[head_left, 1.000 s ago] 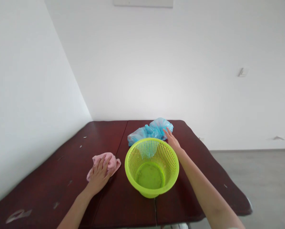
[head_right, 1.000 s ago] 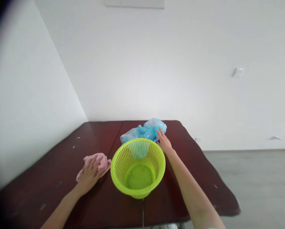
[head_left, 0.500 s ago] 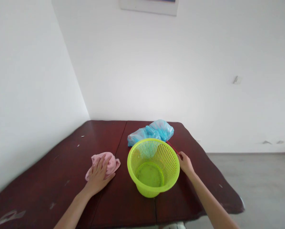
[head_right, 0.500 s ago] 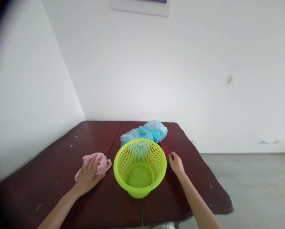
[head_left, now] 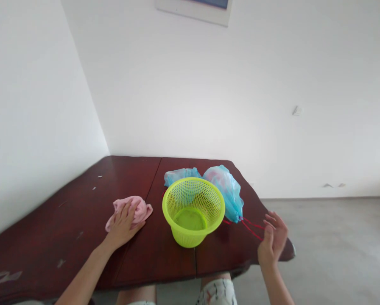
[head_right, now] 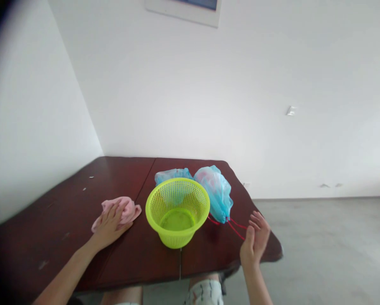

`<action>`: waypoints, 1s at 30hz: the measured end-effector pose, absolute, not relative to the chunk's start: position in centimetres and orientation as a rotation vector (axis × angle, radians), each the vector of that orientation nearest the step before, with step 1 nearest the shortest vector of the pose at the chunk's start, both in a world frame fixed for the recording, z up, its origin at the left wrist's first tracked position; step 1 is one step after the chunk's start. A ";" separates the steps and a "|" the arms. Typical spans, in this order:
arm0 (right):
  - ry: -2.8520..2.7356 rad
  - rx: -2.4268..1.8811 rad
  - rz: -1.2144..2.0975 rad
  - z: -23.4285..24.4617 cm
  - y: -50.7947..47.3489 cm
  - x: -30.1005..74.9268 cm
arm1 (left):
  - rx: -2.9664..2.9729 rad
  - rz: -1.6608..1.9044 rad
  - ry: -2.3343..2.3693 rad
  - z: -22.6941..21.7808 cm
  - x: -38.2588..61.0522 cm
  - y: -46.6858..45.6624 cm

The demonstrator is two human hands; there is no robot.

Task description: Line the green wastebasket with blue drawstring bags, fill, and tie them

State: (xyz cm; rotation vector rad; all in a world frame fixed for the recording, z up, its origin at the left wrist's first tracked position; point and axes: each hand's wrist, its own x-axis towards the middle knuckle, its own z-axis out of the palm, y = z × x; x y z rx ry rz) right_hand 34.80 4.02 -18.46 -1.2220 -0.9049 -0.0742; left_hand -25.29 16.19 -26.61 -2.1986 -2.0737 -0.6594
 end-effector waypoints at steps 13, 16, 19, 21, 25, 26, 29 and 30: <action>-1.759 -1.635 0.039 -23.7 7.0 32.6 | -1.984 -1.375 -1.654 -18.3 -21.9 7.5; -1.943 -1.663 -0.093 -23.1 9.2 32.6 | -2.175 -1.515 -1.612 -19.8 -20.9 5.4; -1.924 -1.680 -0.084 -23.6 11.1 32.5 | -2.413 -1.535 -1.863 -22.7 -19.4 4.1; -1.868 -1.686 -0.103 -23.8 12.0 32.6 | -2.499 -1.496 -2.057 -24.2 -18.4 3.7; -1.720 -1.662 -0.178 -22.7 13.9 33.6 | -2.563 -1.317 -2.267 -25.0 -17.4 3.8; -1.690 -1.651 -0.194 -22.1 14.5 33.9 | -2.570 -1.281 -2.298 -24.9 -17.3 3.9; -1.653 -1.639 -0.198 -20.7 16.3 34.5 | -2.576 -1.211 -2.321 -24.6 -17.2 4.1; -1.661 -1.649 -0.181 -20.5 16.8 34.6 | -2.575 -1.190 -2.306 -24.6 -17.2 4.1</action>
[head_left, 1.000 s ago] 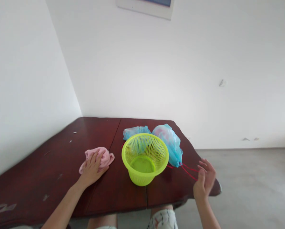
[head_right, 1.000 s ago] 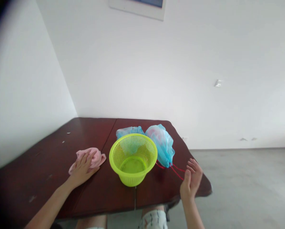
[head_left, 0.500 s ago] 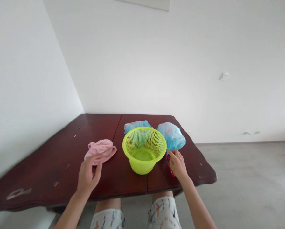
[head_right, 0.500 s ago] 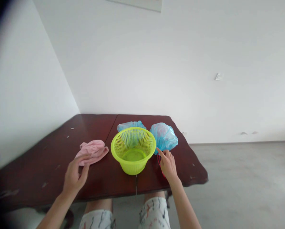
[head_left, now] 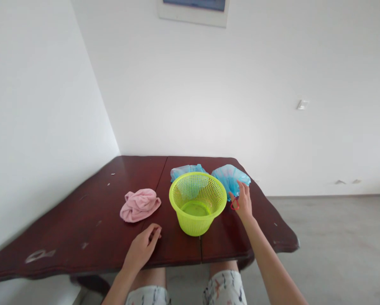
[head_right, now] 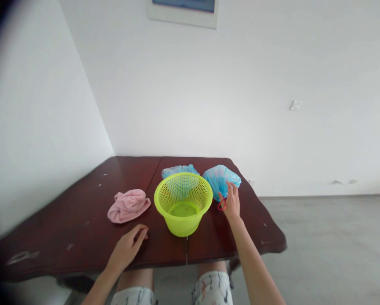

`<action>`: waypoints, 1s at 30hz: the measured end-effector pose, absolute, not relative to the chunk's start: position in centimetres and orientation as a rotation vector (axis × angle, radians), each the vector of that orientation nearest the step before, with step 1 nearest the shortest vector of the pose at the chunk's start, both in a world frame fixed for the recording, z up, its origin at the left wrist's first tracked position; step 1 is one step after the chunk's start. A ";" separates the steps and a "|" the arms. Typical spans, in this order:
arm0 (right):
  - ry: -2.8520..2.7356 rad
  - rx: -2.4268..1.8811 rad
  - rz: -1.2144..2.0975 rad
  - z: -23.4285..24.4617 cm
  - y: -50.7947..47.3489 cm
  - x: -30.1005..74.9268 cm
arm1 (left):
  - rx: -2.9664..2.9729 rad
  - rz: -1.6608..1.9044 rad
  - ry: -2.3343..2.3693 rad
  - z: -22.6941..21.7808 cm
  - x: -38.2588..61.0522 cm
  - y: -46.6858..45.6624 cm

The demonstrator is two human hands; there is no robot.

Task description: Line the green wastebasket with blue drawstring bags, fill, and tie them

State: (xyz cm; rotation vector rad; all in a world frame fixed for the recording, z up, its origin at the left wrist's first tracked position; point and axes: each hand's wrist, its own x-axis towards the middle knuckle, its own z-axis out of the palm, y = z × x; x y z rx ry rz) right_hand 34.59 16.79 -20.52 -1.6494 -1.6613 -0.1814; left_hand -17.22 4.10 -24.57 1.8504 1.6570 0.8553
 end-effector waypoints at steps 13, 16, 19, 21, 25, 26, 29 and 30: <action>-1.692 -1.893 0.133 -24.6 10.2 31.5 | 2.014 0.895 1.673 -24.8 -16.8 3.4; -1.631 -1.808 0.211 -25.4 6.5 31.1 | 2.037 0.905 1.673 -25.0 -17.2 3.5; -1.531 -1.684 0.329 -25.7 3.0 30.6 | 2.041 0.943 1.651 -24.8 -17.2 3.3; -1.437 -1.629 0.399 -25.3 0.9 30.1 | 2.028 1.038 1.564 -24.2 -16.0 2.5; -1.099 -1.488 0.637 -23.0 -2.1 28.0 | 2.071 1.116 1.156 -21.4 -9.4 -0.4; -1.024 -1.462 0.689 -22.3 -2.7 27.4 | 2.086 1.064 1.050 -20.6 -7.2 -1.1; -0.983 -1.454 0.794 -20.2 -3.9 25.4 | 1.905 1.023 0.884 -18.8 -0.9 -2.2; -1.019 -1.439 0.837 -19.7 -4.1 24.9 | 1.803 1.049 0.851 -18.5 0.8 -2.1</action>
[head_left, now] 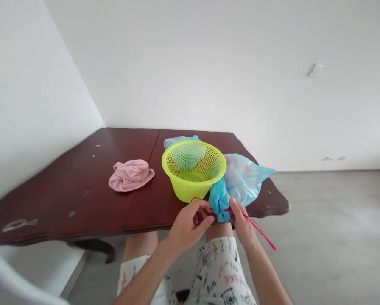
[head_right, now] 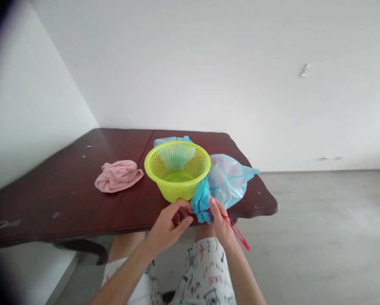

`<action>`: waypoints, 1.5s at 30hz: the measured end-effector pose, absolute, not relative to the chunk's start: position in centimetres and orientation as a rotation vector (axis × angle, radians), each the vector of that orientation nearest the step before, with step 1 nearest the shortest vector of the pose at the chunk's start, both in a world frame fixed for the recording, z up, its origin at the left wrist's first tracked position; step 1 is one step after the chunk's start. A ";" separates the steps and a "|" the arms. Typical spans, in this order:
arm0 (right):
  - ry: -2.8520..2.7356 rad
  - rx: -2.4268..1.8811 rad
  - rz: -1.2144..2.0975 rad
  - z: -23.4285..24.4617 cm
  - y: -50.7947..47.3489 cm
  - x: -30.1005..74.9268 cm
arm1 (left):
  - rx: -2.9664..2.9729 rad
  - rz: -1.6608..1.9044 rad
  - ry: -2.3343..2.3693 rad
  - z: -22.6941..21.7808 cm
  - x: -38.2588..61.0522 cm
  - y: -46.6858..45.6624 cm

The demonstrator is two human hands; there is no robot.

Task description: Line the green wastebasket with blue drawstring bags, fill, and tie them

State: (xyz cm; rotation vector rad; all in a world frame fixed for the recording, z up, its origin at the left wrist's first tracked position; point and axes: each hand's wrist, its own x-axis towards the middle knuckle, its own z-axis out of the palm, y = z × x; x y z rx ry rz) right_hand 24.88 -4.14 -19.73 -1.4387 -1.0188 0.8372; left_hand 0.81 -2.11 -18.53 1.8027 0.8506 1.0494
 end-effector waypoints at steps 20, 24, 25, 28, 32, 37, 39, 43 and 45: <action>-1.632 -1.169 0.821 -17.3 -6.1 24.5 | 2.221 1.052 0.819 -17.9 2.4 -1.2; -1.504 -1.225 0.576 -17.5 -5.4 24.9 | 1.995 1.225 0.936 -18.7 2.6 -1.4; -1.450 -1.248 0.516 -17.6 -5.2 25.3 | 1.924 1.292 0.975 -19.0 2.5 -1.3; -1.295 -1.300 0.404 -17.6 -5.0 26.4 | 1.729 1.455 1.066 -20.0 1.7 -1.1; -1.128 -1.323 0.405 -17.6 -5.2 27.4 | 1.610 1.445 1.097 -21.1 0.6 -1.1; -0.842 -1.298 0.433 -18.6 -5.3 27.8 | 1.810 1.335 1.068 -21.1 -0.6 -1.7; -0.728 -1.242 0.491 -19.0 -5.0 28.1 | 1.958 1.246 1.047 -21.1 -1.5 -1.8; -0.467 -1.069 0.664 -18.6 -3.9 28.8 | 2.001 1.203 1.072 -22.0 -3.5 -1.8; -0.382 -1.019 0.760 -17.9 -3.3 29.0 | 1.902 1.273 1.111 -22.8 -4.2 -1.8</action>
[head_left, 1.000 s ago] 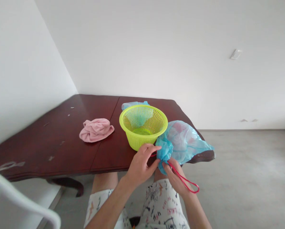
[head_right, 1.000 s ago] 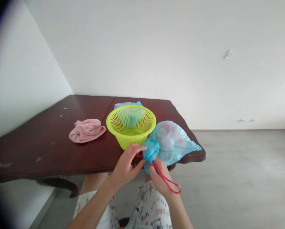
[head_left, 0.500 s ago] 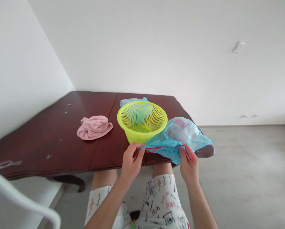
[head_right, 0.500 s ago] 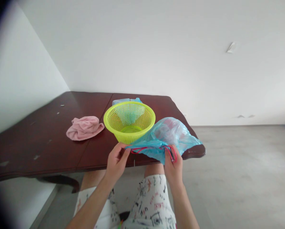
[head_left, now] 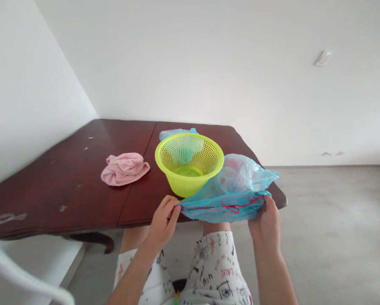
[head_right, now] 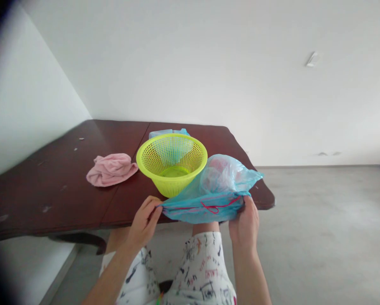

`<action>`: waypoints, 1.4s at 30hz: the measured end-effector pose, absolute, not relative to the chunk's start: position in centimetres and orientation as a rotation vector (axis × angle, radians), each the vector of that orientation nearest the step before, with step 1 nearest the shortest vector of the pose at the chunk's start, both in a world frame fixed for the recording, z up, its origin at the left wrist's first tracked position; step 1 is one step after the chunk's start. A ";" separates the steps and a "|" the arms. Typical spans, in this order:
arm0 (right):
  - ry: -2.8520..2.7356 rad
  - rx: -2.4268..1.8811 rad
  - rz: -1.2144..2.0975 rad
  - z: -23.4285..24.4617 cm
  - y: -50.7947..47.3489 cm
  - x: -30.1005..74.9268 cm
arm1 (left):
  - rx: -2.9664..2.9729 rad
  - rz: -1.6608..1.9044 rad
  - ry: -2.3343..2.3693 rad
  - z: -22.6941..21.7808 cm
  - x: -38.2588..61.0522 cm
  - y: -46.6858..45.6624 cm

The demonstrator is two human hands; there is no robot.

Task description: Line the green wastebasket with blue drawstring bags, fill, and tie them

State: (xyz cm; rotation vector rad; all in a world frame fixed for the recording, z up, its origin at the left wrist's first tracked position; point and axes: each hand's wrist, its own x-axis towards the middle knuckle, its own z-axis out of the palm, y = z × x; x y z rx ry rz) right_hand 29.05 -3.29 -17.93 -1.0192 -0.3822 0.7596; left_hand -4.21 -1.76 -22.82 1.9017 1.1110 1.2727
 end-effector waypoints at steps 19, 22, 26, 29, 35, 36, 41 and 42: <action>-1.394 -1.229 0.810 -13.2 -3.7 23.9 | 1.975 1.147 0.878 -20.4 3.8 -2.9; -1.490 -1.265 0.770 -12.7 -3.2 24.8 | 1.759 1.185 0.825 -20.5 4.3 -2.5; -1.549 -1.354 0.684 -13.1 -2.3 27.9 | 1.310 1.287 0.769 -20.0 4.4 -2.7; -1.539 -1.429 0.589 -13.2 -1.6 31.0 | 1.107 1.357 0.754 -18.6 3.9 -2.6; -1.399 -1.483 0.455 -11.4 -1.2 34.9 | 1.297 1.415 0.787 -15.7 1.9 -2.5; -1.386 -1.475 0.451 -10.9 -1.1 34.9 | 1.352 1.479 0.826 -15.4 1.7 -2.8; -1.418 -1.347 0.494 -7.0 -1.0 33.2 | 1.556 2.200 0.645 -13.4 1.4 -5.3; -1.476 -1.299 0.516 -6.2 -1.1 32.6 | 1.722 2.139 0.533 -12.9 1.4 -5.6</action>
